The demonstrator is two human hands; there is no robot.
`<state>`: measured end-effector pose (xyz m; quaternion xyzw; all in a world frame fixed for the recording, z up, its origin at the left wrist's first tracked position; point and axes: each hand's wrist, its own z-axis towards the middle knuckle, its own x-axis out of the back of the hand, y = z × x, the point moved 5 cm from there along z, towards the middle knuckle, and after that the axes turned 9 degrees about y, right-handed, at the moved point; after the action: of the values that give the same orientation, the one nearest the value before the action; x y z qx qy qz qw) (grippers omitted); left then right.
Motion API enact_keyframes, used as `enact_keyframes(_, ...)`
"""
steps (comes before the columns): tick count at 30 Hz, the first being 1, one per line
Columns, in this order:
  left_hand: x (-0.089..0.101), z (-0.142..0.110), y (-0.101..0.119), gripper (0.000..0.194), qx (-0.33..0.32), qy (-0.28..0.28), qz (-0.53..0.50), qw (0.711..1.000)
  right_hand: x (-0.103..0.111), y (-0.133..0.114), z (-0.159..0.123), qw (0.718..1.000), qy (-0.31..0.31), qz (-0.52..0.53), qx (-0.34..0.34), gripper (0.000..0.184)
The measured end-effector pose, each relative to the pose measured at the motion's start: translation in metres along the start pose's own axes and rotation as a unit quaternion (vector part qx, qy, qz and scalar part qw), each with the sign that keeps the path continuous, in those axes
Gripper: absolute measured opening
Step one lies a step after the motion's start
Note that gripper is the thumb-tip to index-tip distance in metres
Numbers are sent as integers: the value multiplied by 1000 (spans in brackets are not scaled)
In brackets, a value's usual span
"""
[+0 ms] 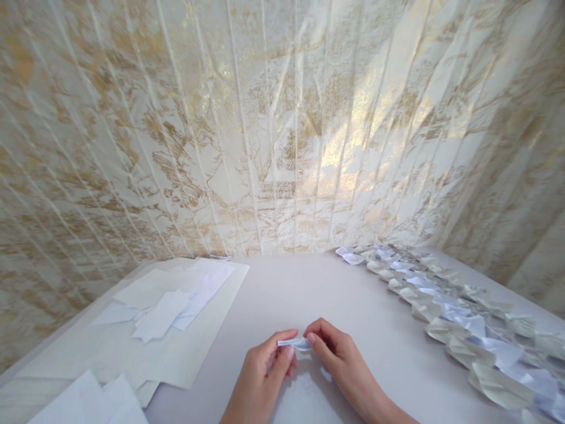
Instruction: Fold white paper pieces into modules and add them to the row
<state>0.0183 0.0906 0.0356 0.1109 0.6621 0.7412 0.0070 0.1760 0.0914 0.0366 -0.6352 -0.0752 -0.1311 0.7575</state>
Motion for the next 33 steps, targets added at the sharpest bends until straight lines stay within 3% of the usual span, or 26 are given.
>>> enact_keyframes(4,-1,-2,-3,49,27,13,-7,1000,1,3,1,1000,15,-12,16,30)
enact_keyframes(9,0,-3,-3,35,42,33,41,998,0,3,-2,997,24,-47,53,21)
enact_keyframes(17,8,1,5,15,3,31,239,970,0,-4,-5,991,17,-92,92,16)
enact_keyframes(21,7,2,1,7,-16,22,288,957,-2,-7,-6,985,6,-122,125,15)
enact_keyframes(25,5,0,-4,8,-33,8,297,954,-5,-10,-9,976,1,-150,160,18)
enact_keyframes(33,5,1,-7,23,-47,3,319,947,-4,-8,-10,978,7,-148,148,30)
